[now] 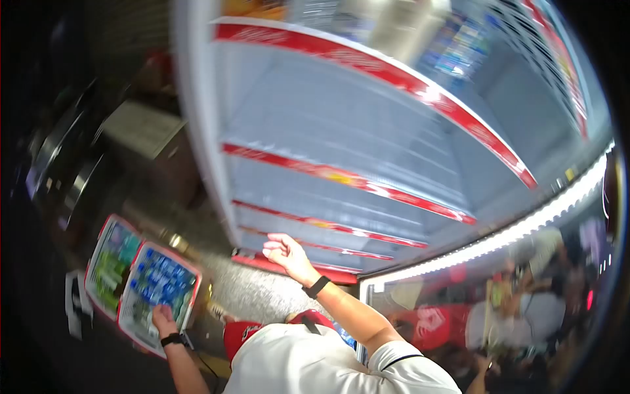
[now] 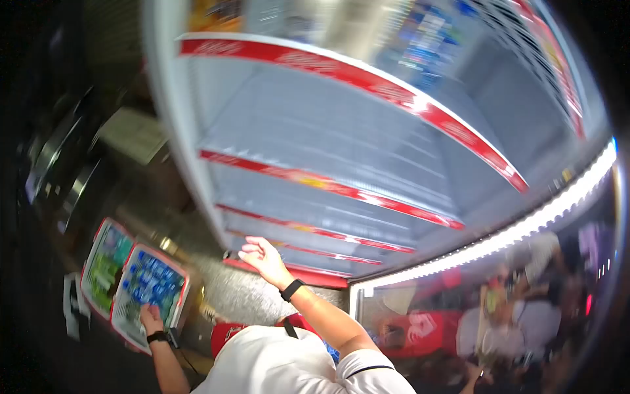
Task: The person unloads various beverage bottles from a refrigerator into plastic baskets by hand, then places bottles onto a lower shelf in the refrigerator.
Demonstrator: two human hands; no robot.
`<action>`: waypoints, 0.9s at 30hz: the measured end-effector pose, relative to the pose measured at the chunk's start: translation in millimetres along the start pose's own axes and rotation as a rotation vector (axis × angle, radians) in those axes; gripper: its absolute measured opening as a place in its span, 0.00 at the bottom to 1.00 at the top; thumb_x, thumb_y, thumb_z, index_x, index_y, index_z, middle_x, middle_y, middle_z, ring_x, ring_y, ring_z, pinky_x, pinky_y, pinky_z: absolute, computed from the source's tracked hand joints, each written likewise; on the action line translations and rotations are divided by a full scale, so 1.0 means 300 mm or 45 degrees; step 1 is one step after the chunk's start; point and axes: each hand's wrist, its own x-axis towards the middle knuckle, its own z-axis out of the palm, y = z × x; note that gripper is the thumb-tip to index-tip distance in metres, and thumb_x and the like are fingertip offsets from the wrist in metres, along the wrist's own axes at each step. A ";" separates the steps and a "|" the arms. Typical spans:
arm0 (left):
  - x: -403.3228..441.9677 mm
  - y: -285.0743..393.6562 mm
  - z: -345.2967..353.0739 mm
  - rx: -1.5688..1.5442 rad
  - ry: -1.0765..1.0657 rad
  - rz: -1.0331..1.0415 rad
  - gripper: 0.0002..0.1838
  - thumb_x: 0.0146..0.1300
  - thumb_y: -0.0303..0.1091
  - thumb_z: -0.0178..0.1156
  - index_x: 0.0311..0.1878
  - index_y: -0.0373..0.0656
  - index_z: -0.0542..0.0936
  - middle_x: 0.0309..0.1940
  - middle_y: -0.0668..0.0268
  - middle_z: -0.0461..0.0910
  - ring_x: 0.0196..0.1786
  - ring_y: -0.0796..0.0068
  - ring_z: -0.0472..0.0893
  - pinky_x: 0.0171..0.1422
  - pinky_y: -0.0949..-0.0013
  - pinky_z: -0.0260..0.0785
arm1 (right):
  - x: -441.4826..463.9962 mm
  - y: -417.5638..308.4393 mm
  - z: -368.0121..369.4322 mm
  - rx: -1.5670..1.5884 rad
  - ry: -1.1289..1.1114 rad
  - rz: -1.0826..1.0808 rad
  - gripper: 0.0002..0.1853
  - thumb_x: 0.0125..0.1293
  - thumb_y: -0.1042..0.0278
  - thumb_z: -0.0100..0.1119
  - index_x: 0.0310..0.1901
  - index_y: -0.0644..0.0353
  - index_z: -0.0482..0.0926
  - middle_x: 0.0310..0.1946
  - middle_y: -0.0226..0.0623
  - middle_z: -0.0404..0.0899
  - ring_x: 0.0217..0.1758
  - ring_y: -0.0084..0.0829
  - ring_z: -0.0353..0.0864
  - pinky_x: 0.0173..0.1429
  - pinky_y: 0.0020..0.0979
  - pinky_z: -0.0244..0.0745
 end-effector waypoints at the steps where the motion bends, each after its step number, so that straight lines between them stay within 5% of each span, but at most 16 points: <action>1: -0.017 0.010 0.079 0.048 0.012 0.087 0.29 0.64 0.30 0.61 0.69 0.39 0.70 0.47 0.68 0.79 0.49 0.71 0.77 0.65 0.62 0.70 | -0.028 -0.134 -0.035 -0.077 0.031 -0.197 0.28 0.66 0.72 0.68 0.66 0.62 0.70 0.52 0.37 0.81 0.55 0.27 0.82 0.60 0.30 0.78; 5: -0.596 0.113 0.791 0.092 -0.558 0.558 0.33 0.68 0.27 0.60 0.74 0.36 0.62 0.69 0.53 0.68 0.67 0.63 0.72 0.71 0.60 0.65 | -0.236 -0.741 -0.121 -0.506 0.287 -1.023 0.23 0.63 0.76 0.70 0.58 0.63 0.76 0.49 0.34 0.81 0.45 0.22 0.81 0.54 0.26 0.79; 9: -1.079 0.210 1.241 0.061 -1.049 0.998 0.32 0.67 0.25 0.61 0.73 0.33 0.63 0.72 0.49 0.65 0.73 0.55 0.69 0.76 0.58 0.61 | -0.314 -1.250 -0.228 -0.663 0.581 -1.787 0.18 0.61 0.79 0.68 0.53 0.64 0.78 0.47 0.34 0.81 0.44 0.22 0.81 0.52 0.25 0.78; 13: -1.438 0.297 1.481 0.059 -1.464 1.197 0.30 0.67 0.23 0.59 0.72 0.35 0.64 0.71 0.56 0.67 0.70 0.61 0.71 0.71 0.64 0.67 | -0.192 -1.666 -0.337 -0.999 1.000 -1.610 0.29 0.58 0.62 0.76 0.56 0.71 0.76 0.51 0.47 0.83 0.54 0.36 0.84 0.58 0.35 0.79; 15: -1.556 0.313 1.572 0.065 -1.599 1.208 0.29 0.66 0.22 0.60 0.71 0.36 0.66 0.70 0.57 0.68 0.69 0.64 0.72 0.68 0.67 0.69 | -0.100 -1.781 -0.386 -1.370 1.118 -1.158 0.38 0.56 0.50 0.78 0.58 0.74 0.75 0.54 0.55 0.83 0.59 0.43 0.83 0.62 0.40 0.77; 17: -1.633 0.308 1.645 0.050 -1.695 1.199 0.29 0.66 0.22 0.61 0.70 0.37 0.67 0.70 0.58 0.68 0.68 0.66 0.73 0.66 0.69 0.69 | -0.098 -1.869 -0.330 -1.411 0.926 -0.470 0.38 0.58 0.50 0.77 0.61 0.71 0.74 0.56 0.50 0.81 0.61 0.39 0.81 0.63 0.40 0.79; 20: -1.729 0.301 1.691 0.047 -1.765 1.236 0.28 0.66 0.20 0.60 0.70 0.37 0.67 0.69 0.59 0.69 0.66 0.67 0.75 0.65 0.69 0.70 | 0.073 -1.907 -0.440 -1.225 0.636 -0.479 0.34 0.60 0.47 0.76 0.59 0.64 0.78 0.58 0.46 0.82 0.63 0.38 0.81 0.66 0.44 0.79; 24: -1.779 0.300 1.686 0.072 -1.797 1.260 0.28 0.66 0.20 0.60 0.69 0.37 0.68 0.69 0.58 0.70 0.65 0.67 0.76 0.65 0.68 0.71 | 0.148 -1.893 -0.497 -1.481 1.024 -0.490 0.35 0.59 0.47 0.76 0.58 0.67 0.78 0.53 0.51 0.84 0.56 0.45 0.86 0.60 0.41 0.82; 27: -1.783 0.310 1.680 0.091 -1.787 1.293 0.27 0.66 0.20 0.59 0.69 0.37 0.68 0.68 0.59 0.70 0.66 0.67 0.76 0.65 0.68 0.71 | -0.067 -1.823 -0.388 -1.701 1.083 -0.880 0.32 0.59 0.53 0.76 0.53 0.71 0.73 0.46 0.62 0.83 0.52 0.55 0.85 0.54 0.44 0.80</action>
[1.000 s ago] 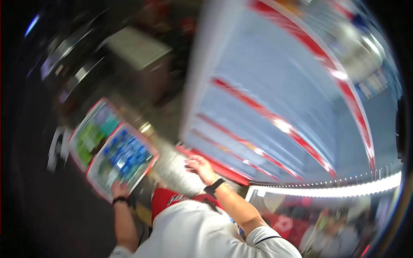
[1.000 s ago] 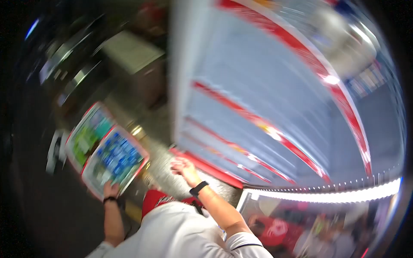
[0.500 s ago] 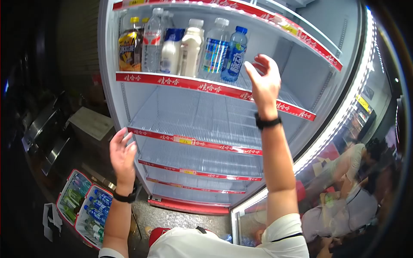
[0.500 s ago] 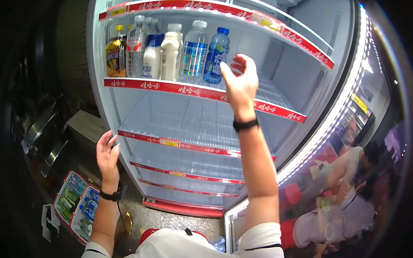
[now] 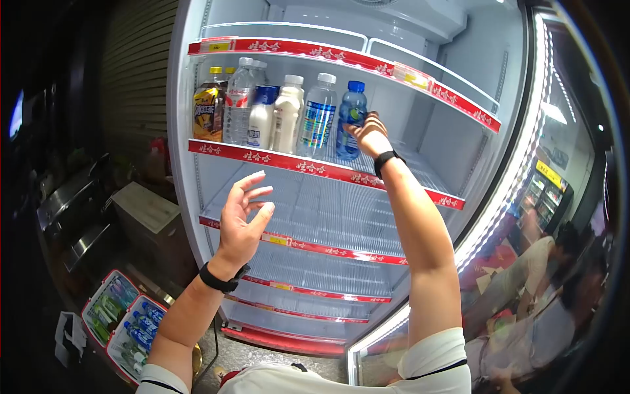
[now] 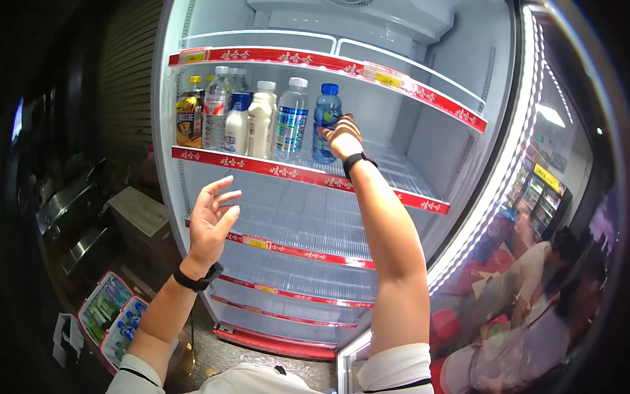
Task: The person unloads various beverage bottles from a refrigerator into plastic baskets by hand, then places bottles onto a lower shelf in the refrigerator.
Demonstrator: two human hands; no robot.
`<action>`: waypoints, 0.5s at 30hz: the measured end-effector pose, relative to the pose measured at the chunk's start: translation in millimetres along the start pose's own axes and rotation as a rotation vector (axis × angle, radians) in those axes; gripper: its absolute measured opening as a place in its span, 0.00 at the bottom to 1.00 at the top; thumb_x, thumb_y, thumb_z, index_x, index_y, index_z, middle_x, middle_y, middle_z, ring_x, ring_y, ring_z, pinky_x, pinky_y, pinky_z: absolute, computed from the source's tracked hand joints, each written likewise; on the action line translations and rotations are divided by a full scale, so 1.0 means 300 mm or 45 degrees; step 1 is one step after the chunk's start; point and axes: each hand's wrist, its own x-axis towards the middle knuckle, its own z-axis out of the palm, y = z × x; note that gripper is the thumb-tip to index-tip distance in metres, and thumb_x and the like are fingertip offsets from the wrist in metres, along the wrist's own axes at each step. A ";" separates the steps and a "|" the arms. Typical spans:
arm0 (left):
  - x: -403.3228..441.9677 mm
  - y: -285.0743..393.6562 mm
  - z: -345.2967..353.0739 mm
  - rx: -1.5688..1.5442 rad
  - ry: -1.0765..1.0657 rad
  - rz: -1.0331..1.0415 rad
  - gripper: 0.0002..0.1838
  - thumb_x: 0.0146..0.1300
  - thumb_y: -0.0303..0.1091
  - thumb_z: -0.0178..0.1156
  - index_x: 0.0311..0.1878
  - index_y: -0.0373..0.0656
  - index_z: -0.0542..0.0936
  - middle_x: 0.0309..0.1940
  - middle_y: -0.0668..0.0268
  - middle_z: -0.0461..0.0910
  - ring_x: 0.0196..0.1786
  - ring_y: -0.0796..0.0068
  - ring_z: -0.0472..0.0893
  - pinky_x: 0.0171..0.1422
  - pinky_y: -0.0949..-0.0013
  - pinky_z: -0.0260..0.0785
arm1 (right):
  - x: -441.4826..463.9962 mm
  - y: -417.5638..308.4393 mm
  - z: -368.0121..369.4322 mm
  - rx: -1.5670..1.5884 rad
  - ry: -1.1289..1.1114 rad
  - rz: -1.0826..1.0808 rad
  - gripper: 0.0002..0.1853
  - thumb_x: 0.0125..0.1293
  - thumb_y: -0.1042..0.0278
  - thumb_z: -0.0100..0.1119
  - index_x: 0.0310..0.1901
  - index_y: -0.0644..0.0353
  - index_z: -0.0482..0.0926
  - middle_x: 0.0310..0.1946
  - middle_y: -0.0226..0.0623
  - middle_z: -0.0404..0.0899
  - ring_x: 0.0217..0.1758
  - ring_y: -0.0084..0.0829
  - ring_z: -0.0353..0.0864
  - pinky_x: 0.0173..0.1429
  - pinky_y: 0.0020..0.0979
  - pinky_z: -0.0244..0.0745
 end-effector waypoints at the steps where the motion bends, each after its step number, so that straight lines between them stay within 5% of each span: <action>1: -0.005 0.002 -0.003 0.023 -0.012 -0.006 0.27 0.66 0.20 0.59 0.69 0.37 0.68 0.69 0.59 0.69 0.66 0.67 0.75 0.66 0.67 0.70 | -0.044 0.006 -0.019 0.011 0.079 -0.121 0.31 0.59 0.57 0.75 0.54 0.72 0.71 0.47 0.62 0.82 0.53 0.56 0.84 0.56 0.44 0.80; 4: 0.010 0.019 0.012 0.089 0.003 0.030 0.27 0.66 0.20 0.60 0.69 0.38 0.68 0.68 0.59 0.70 0.66 0.67 0.75 0.66 0.66 0.70 | -0.139 0.027 -0.055 0.112 0.318 -0.426 0.27 0.61 0.69 0.71 0.56 0.71 0.68 0.47 0.61 0.82 0.52 0.58 0.83 0.57 0.47 0.78; 8: 0.041 0.024 0.063 0.197 -0.011 0.134 0.32 0.64 0.22 0.63 0.71 0.39 0.66 0.69 0.59 0.69 0.69 0.64 0.73 0.70 0.62 0.68 | -0.251 0.016 -0.120 0.112 0.508 -0.652 0.31 0.63 0.68 0.70 0.63 0.66 0.67 0.53 0.54 0.80 0.56 0.53 0.81 0.60 0.43 0.77; 12: 0.078 0.089 0.108 0.529 -0.065 0.399 0.43 0.60 0.30 0.71 0.76 0.39 0.59 0.73 0.54 0.64 0.76 0.58 0.65 0.78 0.56 0.59 | -0.413 -0.120 -0.192 0.489 0.431 -0.670 0.31 0.65 0.63 0.71 0.65 0.62 0.69 0.54 0.43 0.80 0.57 0.39 0.81 0.61 0.37 0.75; 15: 0.078 0.099 0.137 0.466 -0.039 0.571 0.50 0.57 0.38 0.76 0.77 0.36 0.57 0.75 0.50 0.62 0.77 0.55 0.63 0.79 0.57 0.57 | -0.565 -0.216 -0.215 1.021 0.028 -0.584 0.28 0.67 0.69 0.68 0.66 0.63 0.69 0.54 0.36 0.79 0.56 0.27 0.78 0.61 0.31 0.73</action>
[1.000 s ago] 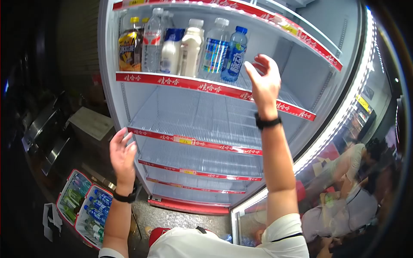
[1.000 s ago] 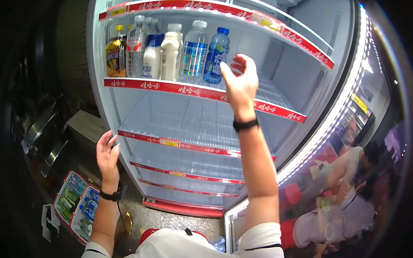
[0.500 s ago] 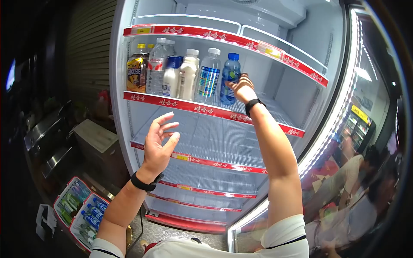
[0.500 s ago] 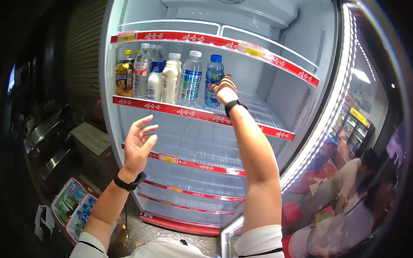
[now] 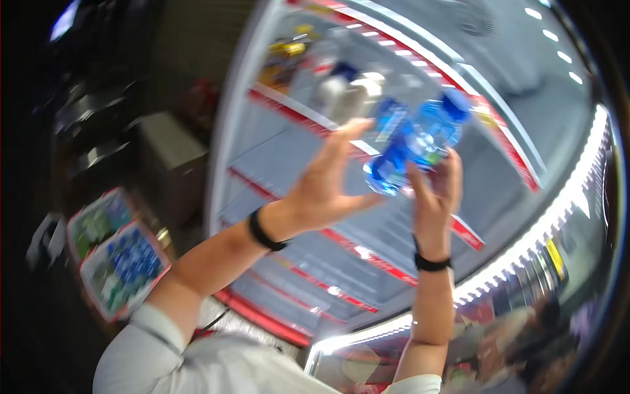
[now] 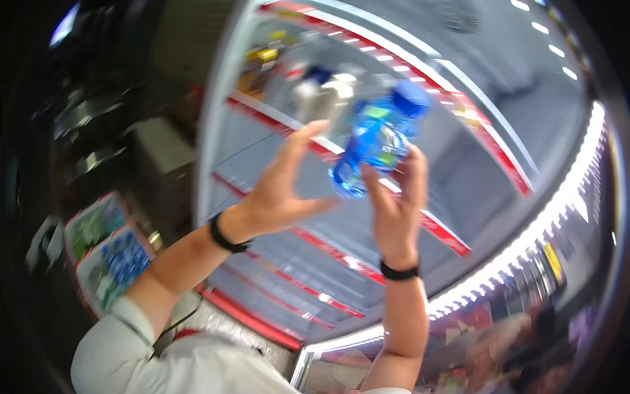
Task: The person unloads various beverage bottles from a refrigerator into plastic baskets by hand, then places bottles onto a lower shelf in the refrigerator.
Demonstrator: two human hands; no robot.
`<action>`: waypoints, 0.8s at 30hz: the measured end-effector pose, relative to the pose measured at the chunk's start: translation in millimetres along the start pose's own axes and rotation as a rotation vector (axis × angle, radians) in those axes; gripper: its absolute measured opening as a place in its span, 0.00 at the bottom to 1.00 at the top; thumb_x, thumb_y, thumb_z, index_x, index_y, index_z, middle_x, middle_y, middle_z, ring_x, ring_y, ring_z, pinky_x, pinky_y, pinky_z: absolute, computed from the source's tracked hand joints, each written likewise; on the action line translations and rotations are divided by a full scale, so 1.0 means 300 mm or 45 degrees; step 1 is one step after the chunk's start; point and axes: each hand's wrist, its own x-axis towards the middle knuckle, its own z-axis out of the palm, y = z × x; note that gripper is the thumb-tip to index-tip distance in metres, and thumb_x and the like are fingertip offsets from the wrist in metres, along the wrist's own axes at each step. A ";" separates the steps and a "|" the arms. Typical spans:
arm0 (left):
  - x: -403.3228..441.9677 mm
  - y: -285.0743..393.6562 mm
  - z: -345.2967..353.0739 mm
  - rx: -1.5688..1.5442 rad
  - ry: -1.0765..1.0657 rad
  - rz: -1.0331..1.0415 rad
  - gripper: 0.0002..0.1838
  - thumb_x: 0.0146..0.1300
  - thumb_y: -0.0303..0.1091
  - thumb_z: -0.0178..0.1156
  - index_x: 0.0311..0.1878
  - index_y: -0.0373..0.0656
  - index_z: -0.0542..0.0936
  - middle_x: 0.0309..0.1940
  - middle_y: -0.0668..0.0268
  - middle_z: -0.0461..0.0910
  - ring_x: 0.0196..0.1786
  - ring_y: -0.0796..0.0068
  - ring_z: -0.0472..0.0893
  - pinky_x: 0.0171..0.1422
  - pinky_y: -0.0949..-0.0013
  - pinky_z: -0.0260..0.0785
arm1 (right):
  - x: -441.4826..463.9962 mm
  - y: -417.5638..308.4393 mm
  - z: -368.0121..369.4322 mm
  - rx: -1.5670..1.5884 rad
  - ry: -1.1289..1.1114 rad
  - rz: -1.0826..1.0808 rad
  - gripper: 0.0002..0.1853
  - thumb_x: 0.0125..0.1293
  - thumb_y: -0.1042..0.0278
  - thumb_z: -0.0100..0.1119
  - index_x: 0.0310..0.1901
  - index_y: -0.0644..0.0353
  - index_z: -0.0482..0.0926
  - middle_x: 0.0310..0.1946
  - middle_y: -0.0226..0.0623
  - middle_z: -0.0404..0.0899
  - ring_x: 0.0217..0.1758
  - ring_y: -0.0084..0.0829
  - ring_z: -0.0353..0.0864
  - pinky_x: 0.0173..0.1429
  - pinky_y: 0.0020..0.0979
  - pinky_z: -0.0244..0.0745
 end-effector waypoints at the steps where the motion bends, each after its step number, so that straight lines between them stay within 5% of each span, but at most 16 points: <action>1: -0.023 0.012 0.002 -0.060 0.051 0.015 0.51 0.57 0.40 0.76 0.77 0.35 0.56 0.74 0.49 0.62 0.76 0.54 0.65 0.77 0.58 0.60 | -0.046 -0.032 0.033 0.295 -0.079 0.159 0.28 0.68 0.72 0.67 0.67 0.64 0.69 0.54 0.35 0.78 0.56 0.25 0.77 0.61 0.29 0.73; 6: -0.278 0.083 -0.210 -0.102 0.068 -0.320 0.49 0.60 0.39 0.75 0.76 0.33 0.56 0.63 0.49 0.76 0.62 0.60 0.79 0.67 0.62 0.71 | -0.213 0.024 0.252 0.586 -0.390 0.398 0.23 0.79 0.64 0.49 0.68 0.70 0.70 0.59 0.40 0.78 0.56 0.26 0.79 0.62 0.30 0.73; 8: -0.398 0.079 -0.295 -0.453 0.077 -0.689 0.44 0.61 0.38 0.74 0.74 0.33 0.60 0.57 0.56 0.80 0.57 0.69 0.81 0.64 0.65 0.73 | -0.263 0.116 0.327 0.677 -0.489 0.483 0.25 0.82 0.59 0.43 0.67 0.71 0.70 0.61 0.43 0.78 0.55 0.28 0.80 0.59 0.30 0.76; 9: -0.477 0.058 -0.337 -0.636 0.196 -0.774 0.40 0.62 0.37 0.73 0.71 0.35 0.63 0.53 0.61 0.81 0.54 0.76 0.81 0.61 0.68 0.75 | -0.277 0.047 0.413 0.641 -0.557 0.537 0.22 0.81 0.62 0.46 0.67 0.70 0.72 0.62 0.41 0.78 0.54 0.27 0.81 0.56 0.28 0.77; 13: -0.760 0.116 -0.641 -0.543 0.593 -1.107 0.28 0.63 0.37 0.72 0.62 0.37 0.72 0.49 0.63 0.82 0.49 0.77 0.82 0.56 0.68 0.78 | -0.387 0.115 0.607 0.618 -0.828 0.633 0.17 0.75 0.74 0.55 0.63 0.67 0.76 0.57 0.40 0.81 0.49 0.24 0.83 0.51 0.27 0.78; 19: -1.314 0.237 -1.133 0.350 1.074 -1.519 0.27 0.65 0.35 0.69 0.63 0.36 0.73 0.51 0.62 0.81 0.49 0.75 0.82 0.55 0.68 0.77 | -0.515 0.180 0.864 0.786 -1.096 0.937 0.16 0.72 0.76 0.60 0.60 0.69 0.77 0.51 0.38 0.82 0.46 0.22 0.83 0.51 0.25 0.79; 24: -1.776 0.240 -1.467 0.514 1.516 -1.749 0.29 0.62 0.37 0.72 0.62 0.35 0.74 0.50 0.60 0.82 0.48 0.72 0.83 0.54 0.65 0.78 | -0.562 0.194 1.150 0.834 -1.286 1.046 0.15 0.70 0.78 0.62 0.57 0.69 0.78 0.52 0.38 0.83 0.47 0.21 0.82 0.53 0.24 0.78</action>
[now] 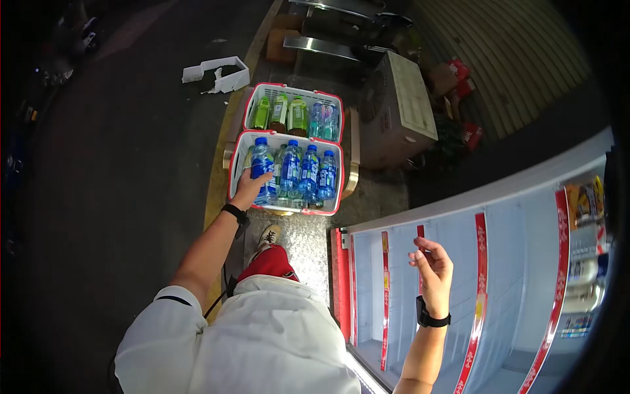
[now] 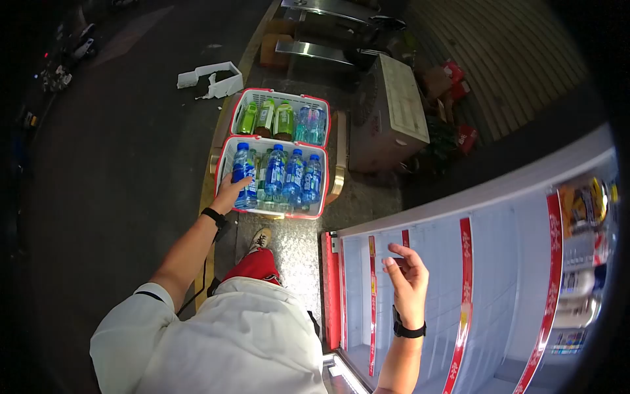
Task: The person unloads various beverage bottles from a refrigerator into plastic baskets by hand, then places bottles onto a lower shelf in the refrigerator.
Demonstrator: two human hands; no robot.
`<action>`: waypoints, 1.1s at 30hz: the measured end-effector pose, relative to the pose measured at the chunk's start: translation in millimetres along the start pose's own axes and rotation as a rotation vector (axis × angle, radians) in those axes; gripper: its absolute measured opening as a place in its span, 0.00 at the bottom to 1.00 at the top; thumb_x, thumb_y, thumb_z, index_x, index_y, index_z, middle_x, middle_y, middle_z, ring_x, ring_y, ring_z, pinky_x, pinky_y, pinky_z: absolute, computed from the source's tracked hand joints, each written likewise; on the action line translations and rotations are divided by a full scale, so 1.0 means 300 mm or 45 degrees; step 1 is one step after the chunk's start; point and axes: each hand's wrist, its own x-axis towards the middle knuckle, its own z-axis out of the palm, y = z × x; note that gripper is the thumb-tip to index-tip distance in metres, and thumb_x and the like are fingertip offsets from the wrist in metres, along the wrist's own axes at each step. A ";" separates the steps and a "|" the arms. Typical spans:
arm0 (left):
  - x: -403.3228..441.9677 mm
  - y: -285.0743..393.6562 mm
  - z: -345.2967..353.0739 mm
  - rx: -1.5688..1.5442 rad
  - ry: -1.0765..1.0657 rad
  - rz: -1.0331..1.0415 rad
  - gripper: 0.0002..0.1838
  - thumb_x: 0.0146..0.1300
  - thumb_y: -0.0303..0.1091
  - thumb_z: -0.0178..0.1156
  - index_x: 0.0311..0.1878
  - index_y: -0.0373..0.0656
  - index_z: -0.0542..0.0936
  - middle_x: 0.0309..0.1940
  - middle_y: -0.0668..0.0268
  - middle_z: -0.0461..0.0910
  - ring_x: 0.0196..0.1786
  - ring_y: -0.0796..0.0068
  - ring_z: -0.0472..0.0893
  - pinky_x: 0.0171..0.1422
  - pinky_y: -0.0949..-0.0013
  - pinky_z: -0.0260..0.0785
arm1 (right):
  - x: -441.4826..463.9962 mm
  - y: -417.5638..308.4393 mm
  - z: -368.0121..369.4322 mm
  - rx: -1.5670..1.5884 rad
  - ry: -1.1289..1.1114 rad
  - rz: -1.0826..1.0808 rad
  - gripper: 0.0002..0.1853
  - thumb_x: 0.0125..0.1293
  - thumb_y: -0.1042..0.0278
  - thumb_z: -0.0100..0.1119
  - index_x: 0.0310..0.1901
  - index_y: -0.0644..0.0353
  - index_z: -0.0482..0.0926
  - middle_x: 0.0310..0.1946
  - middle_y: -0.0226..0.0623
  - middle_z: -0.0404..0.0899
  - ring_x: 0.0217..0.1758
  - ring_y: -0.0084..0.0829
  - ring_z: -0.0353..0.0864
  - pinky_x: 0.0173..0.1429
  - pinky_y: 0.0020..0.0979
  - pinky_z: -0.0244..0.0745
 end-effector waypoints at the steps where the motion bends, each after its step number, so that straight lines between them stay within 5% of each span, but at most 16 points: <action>1: 0.081 -0.072 -0.049 0.001 0.001 -0.011 0.29 0.62 0.37 0.72 0.62 0.35 0.74 0.50 0.60 0.82 0.48 0.72 0.83 0.54 0.65 0.78 | 0.054 0.004 0.035 -0.003 -0.001 0.011 0.15 0.70 0.78 0.62 0.57 0.69 0.78 0.52 0.38 0.83 0.47 0.21 0.82 0.53 0.24 0.78; 3: 0.213 -0.151 -0.099 0.195 0.141 -0.105 0.26 0.57 0.42 0.76 0.52 0.36 0.78 0.43 0.61 0.84 0.43 0.72 0.84 0.49 0.66 0.76 | 0.164 -0.001 0.118 -0.038 -0.082 0.060 0.15 0.71 0.76 0.61 0.57 0.69 0.78 0.55 0.40 0.81 0.48 0.23 0.82 0.53 0.26 0.78; 9: 0.468 -0.287 -0.087 0.501 0.142 -0.210 0.26 0.54 0.43 0.76 0.51 0.38 0.80 0.41 0.62 0.85 0.43 0.66 0.85 0.52 0.62 0.76 | 0.424 0.009 0.316 -0.135 -0.191 0.216 0.16 0.71 0.76 0.63 0.58 0.68 0.77 0.55 0.37 0.81 0.49 0.22 0.82 0.55 0.26 0.78; 13: 0.522 -0.334 -0.060 0.571 0.142 -0.127 0.35 0.55 0.44 0.76 0.60 0.33 0.75 0.53 0.52 0.81 0.56 0.56 0.81 0.62 0.58 0.73 | 0.520 0.001 0.390 -0.115 -0.190 0.259 0.16 0.70 0.76 0.64 0.58 0.67 0.77 0.54 0.36 0.81 0.49 0.22 0.82 0.56 0.27 0.78; 16: 0.483 -0.352 -0.056 0.860 0.045 -0.054 0.52 0.57 0.43 0.74 0.76 0.28 0.55 0.69 0.42 0.66 0.73 0.50 0.68 0.77 0.57 0.60 | 0.564 0.011 0.417 -0.060 -0.162 0.319 0.17 0.70 0.76 0.64 0.58 0.67 0.78 0.54 0.36 0.82 0.49 0.23 0.82 0.56 0.27 0.78; 22: 0.485 -0.410 -0.135 0.776 0.005 -0.083 0.51 0.58 0.43 0.73 0.77 0.30 0.56 0.72 0.43 0.65 0.74 0.50 0.66 0.78 0.57 0.58 | 0.582 0.050 0.433 -0.026 -0.104 0.335 0.16 0.70 0.76 0.63 0.58 0.68 0.78 0.54 0.36 0.81 0.49 0.23 0.82 0.55 0.27 0.78; 25: 0.486 -0.344 -0.102 0.809 0.111 0.029 0.47 0.59 0.42 0.72 0.75 0.33 0.60 0.71 0.46 0.68 0.73 0.54 0.69 0.77 0.57 0.59 | 0.559 0.047 0.371 -0.107 0.078 0.251 0.19 0.69 0.77 0.63 0.60 0.67 0.76 0.55 0.36 0.81 0.49 0.23 0.82 0.56 0.27 0.78; 26: 0.483 -0.258 -0.062 0.412 -0.038 0.089 0.43 0.61 0.39 0.72 0.74 0.33 0.62 0.68 0.49 0.70 0.71 0.56 0.70 0.76 0.58 0.60 | 0.552 0.044 0.334 -0.122 0.145 0.133 0.21 0.69 0.76 0.65 0.62 0.66 0.75 0.55 0.37 0.81 0.48 0.23 0.82 0.54 0.26 0.78; 27: 0.490 -0.166 -0.012 0.760 -0.038 0.231 0.41 0.62 0.36 0.71 0.73 0.34 0.63 0.66 0.52 0.71 0.69 0.58 0.70 0.75 0.58 0.61 | 0.530 0.018 0.279 -0.163 0.240 0.017 0.23 0.68 0.74 0.67 0.63 0.66 0.75 0.54 0.37 0.82 0.47 0.23 0.82 0.52 0.25 0.78; 28: 0.489 -0.122 0.059 0.576 -0.012 0.267 0.40 0.62 0.34 0.71 0.73 0.35 0.63 0.66 0.53 0.71 0.68 0.59 0.70 0.74 0.59 0.63 | 0.506 -0.025 0.224 -0.211 0.337 -0.087 0.24 0.67 0.74 0.68 0.64 0.65 0.74 0.54 0.38 0.82 0.48 0.24 0.82 0.52 0.26 0.79; 33: 0.417 0.240 0.515 0.105 -0.615 0.440 0.38 0.69 0.30 0.64 0.78 0.39 0.56 0.75 0.53 0.61 0.75 0.61 0.65 0.76 0.58 0.60 | 0.282 -0.290 -0.091 -0.532 0.951 -0.676 0.29 0.62 0.71 0.73 0.64 0.64 0.74 0.53 0.41 0.81 0.47 0.29 0.84 0.52 0.29 0.81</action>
